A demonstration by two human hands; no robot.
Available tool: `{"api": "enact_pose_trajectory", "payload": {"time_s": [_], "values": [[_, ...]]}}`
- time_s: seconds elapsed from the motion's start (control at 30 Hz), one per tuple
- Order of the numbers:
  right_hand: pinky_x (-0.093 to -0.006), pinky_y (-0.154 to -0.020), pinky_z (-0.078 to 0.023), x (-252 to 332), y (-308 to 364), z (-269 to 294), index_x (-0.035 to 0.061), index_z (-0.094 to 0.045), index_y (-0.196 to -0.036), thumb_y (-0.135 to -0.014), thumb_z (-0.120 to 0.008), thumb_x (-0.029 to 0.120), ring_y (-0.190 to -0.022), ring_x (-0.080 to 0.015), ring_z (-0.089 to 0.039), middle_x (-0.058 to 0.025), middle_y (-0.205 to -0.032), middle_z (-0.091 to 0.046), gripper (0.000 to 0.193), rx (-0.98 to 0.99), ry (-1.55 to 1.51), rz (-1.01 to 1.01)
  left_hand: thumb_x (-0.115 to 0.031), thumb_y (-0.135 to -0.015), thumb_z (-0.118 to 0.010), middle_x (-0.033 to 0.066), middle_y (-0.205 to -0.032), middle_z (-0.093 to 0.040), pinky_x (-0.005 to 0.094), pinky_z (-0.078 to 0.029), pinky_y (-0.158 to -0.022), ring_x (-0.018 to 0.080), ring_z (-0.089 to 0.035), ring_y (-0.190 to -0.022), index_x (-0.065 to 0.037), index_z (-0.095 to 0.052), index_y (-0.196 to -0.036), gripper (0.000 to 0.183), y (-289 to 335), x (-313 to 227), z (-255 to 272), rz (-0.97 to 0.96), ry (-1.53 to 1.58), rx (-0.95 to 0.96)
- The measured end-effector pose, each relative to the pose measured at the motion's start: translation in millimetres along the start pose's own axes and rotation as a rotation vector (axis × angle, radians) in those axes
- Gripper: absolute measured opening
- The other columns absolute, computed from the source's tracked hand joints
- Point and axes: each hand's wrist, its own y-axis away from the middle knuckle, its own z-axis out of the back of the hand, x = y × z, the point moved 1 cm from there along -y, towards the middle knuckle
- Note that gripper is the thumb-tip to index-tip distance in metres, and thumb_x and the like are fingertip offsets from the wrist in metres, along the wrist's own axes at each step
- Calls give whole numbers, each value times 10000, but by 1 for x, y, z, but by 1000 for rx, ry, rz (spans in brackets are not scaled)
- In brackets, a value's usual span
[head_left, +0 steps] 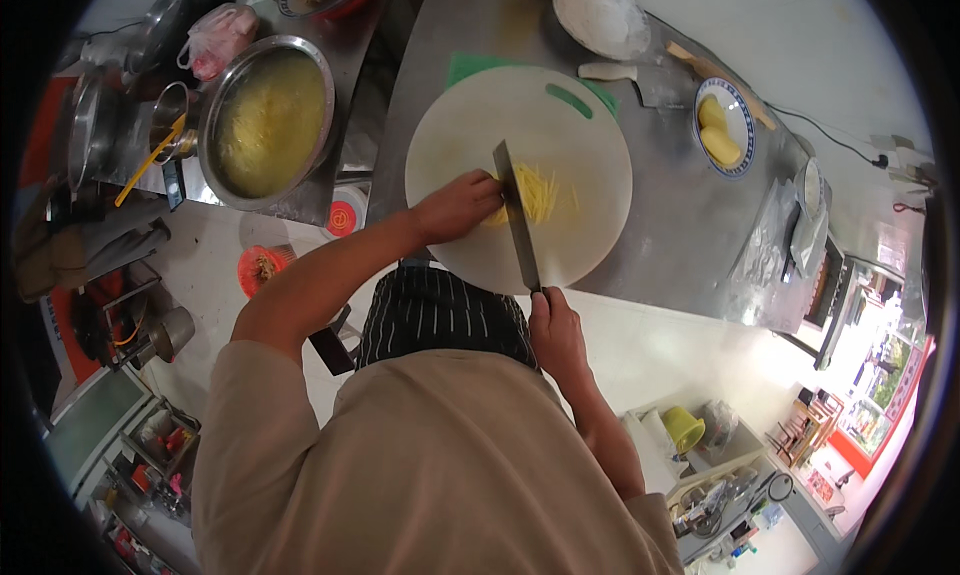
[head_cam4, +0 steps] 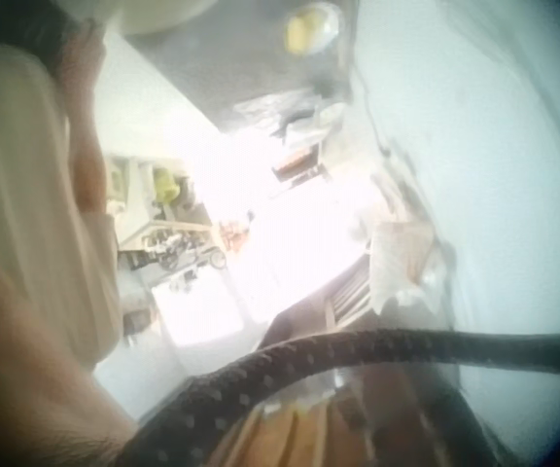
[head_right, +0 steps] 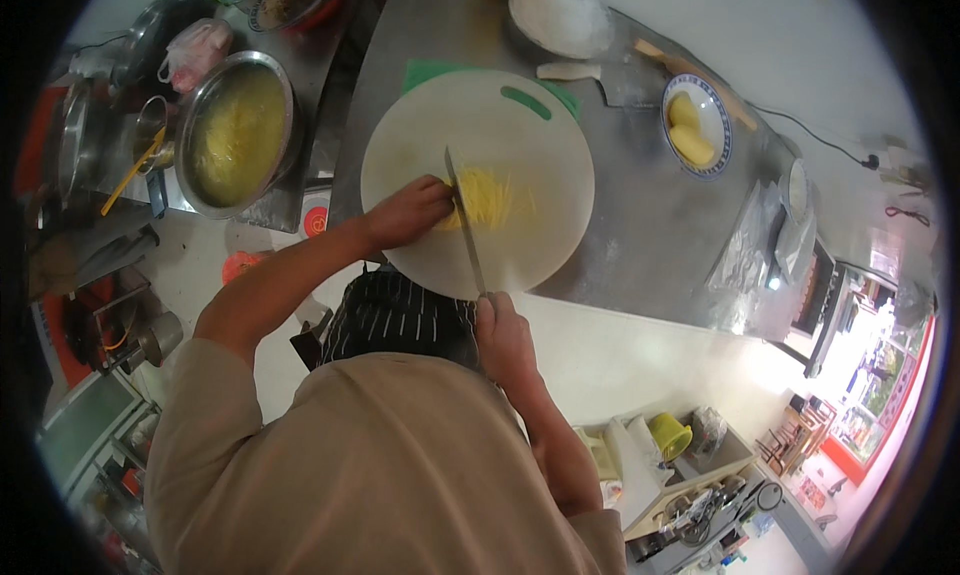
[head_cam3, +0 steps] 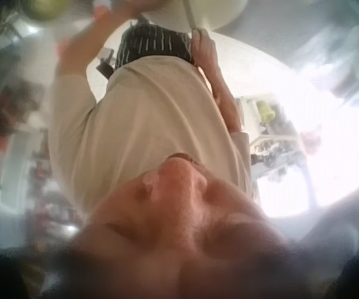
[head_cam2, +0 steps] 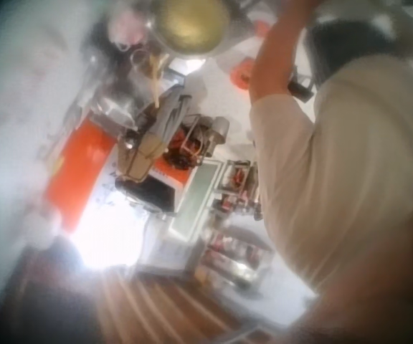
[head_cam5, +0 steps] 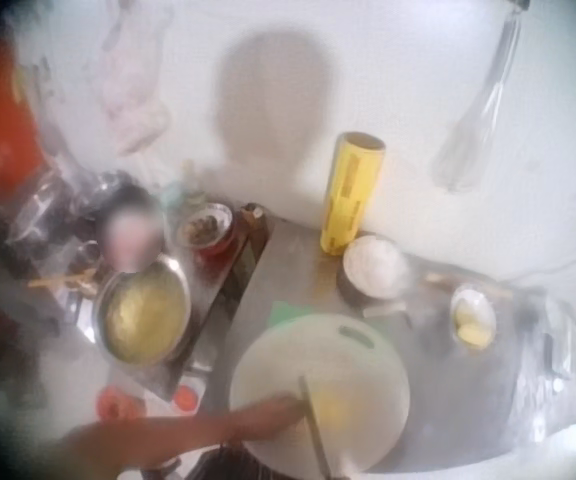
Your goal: The person slices peeled potatoes into thin strips on a white cutting board using a chef's knife. The person repeatedly slices the potato, gathers the strips, and transfers them into a nearby metal bowl. The process is repeated with additional potato pieces.
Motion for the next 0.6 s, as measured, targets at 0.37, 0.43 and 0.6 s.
{"api": "enact_pose_trajectory", "payload": {"time_s": [0.37, 0.43, 0.6], "values": [[-607, -778, -456, -10, -11, -14, 22, -537, -1072, -1050, -481, 356, -935, -570, -586, -329, -909, -662, 339, -73, 77, 82, -113, -845, -574, 92, -1077, -611, 352, -505, -924, 280, -568, -1052, -48, -672, -1007, 201, 0, 7, -4, -19, -17, -47], [-605, -766, -458, -15, -9, -17, 28, -529, -1082, -1050, -486, 336, -930, -569, -585, -336, -902, -656, 312, -86, 61, 98, -116, -840, -577, 84, -1057, -612, 353, -507, -915, 278, -569, -1047, -55, -678, -1009, 207, -1, 2, -1, -15, 9, -10], [-582, -712, -461, -24, -1, -11, 7, -535, -1065, -1059, -481, 282, -861, -544, -598, -307, -867, -649, 281, -84, 91, 197, -100, -838, -579, 66, -1061, -612, 361, -514, -919, 277, -570, -1045, -56, -686, -1045, 237, -1, -4, 20, -25, -80, 102]]}}
